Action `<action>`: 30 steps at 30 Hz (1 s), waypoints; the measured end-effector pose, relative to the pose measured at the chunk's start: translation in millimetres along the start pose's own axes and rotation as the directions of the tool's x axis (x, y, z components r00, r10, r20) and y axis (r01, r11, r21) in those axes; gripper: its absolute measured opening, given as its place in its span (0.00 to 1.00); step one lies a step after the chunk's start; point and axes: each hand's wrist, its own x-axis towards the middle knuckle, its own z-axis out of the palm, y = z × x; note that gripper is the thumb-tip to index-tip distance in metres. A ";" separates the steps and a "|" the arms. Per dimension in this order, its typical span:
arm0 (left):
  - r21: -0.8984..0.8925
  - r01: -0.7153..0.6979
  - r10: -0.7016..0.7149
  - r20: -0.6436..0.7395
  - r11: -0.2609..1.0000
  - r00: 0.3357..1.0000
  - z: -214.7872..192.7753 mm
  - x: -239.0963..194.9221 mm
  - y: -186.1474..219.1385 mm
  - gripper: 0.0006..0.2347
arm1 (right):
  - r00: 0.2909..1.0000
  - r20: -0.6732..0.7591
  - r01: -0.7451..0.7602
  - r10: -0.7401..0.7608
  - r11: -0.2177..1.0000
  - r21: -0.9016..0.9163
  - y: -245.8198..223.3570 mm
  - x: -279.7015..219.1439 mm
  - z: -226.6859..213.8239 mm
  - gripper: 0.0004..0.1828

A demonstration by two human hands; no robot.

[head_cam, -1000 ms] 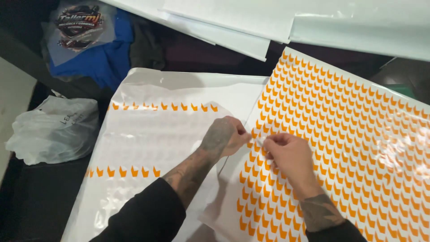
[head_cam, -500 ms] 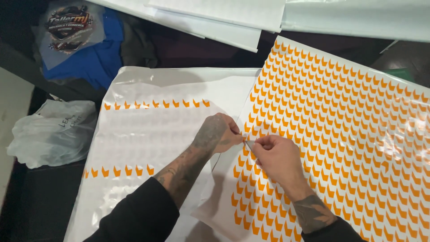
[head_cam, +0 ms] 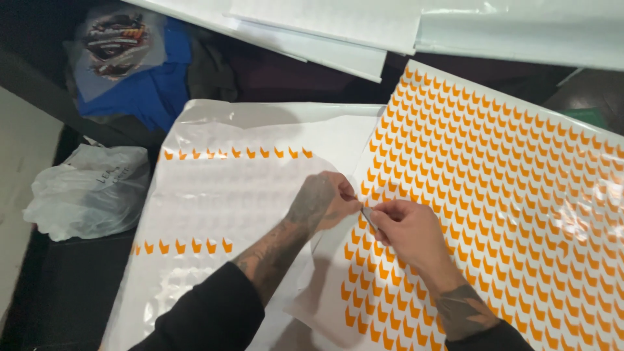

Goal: The recorder peels small orange decals from a backing sheet and applies them onto a larger vinyl surface.

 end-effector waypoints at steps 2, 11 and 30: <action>-0.076 -0.050 0.045 -0.067 0.996 0.997 -9.1 -17.8 3.9 0.13 | 0.999 0.032 0.008 -0.011 0.994 0.109 5.5 5.0 -3.6 0.11; 0.069 -0.246 0.252 -0.415 0.967 0.874 -20.6 -26.6 -45.9 0.14 | 0.988 -0.044 0.143 -0.151 0.979 -0.148 -68.4 35.4 14.0 0.13; 0.478 -0.139 0.310 -0.300 0.867 0.902 -25.6 -17.1 -57.8 0.27 | 0.995 0.043 0.099 -0.091 0.968 -0.229 -83.6 86.4 43.0 0.10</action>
